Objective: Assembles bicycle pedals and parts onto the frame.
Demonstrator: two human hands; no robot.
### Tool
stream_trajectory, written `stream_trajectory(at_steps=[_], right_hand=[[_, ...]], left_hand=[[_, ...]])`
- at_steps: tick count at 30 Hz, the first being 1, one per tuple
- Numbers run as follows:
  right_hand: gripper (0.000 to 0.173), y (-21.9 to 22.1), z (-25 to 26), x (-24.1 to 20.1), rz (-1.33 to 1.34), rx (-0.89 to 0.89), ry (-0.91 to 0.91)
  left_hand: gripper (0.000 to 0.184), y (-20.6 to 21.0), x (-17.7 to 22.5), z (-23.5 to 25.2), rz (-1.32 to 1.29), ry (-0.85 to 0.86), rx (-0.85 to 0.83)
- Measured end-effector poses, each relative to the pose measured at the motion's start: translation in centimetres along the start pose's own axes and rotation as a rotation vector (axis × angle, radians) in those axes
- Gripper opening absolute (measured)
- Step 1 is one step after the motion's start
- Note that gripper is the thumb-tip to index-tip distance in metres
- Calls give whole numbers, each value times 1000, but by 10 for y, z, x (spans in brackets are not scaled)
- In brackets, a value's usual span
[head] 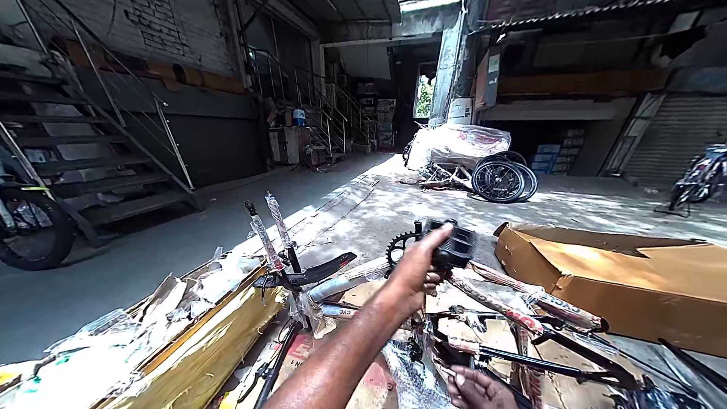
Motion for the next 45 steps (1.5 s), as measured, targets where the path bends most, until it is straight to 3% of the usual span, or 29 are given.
stream_trajectory(at_steps=[4,7,10,14,19,25,31,34,37,45], right_hand=[[17,21,83,-90,-99,55,-230],[14,41,129,-126,-227,126,-382],[9,51,158,-131,-314,222,-428],[11,63,163,-131,-179,154,-362],[8,48,170,-134,-355,196,-364],[10,57,176,-137,-362,48,-329],[12,62,172,-127,-106,216,-329],[17,64,154,-123,-125,334,-421],[18,61,156,-118,-33,424,-400],[13,64,150,-120,-123,379,-429]], left_hand=[[34,-93,31,1,-185,81,123],[36,-117,22,-2,-210,67,175],[33,-116,20,-8,-191,70,177],[35,-114,21,-7,-180,56,154],[37,-109,24,0,-154,77,140],[40,-86,28,0,-122,87,87],[38,-88,28,0,-146,106,89],[38,-87,27,0,-160,110,81],[37,-87,26,-1,-153,108,83],[41,-62,29,-2,-5,135,67]])
Point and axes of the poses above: each hand's wrist, its own z-axis towards the middle knuckle, its own y-axis out of the palm, x = y × z, the point moved 10 cm from there along z, towards the middle knuckle, and after that the axes turned 9 degrees about -y, right-handed, at the moved point
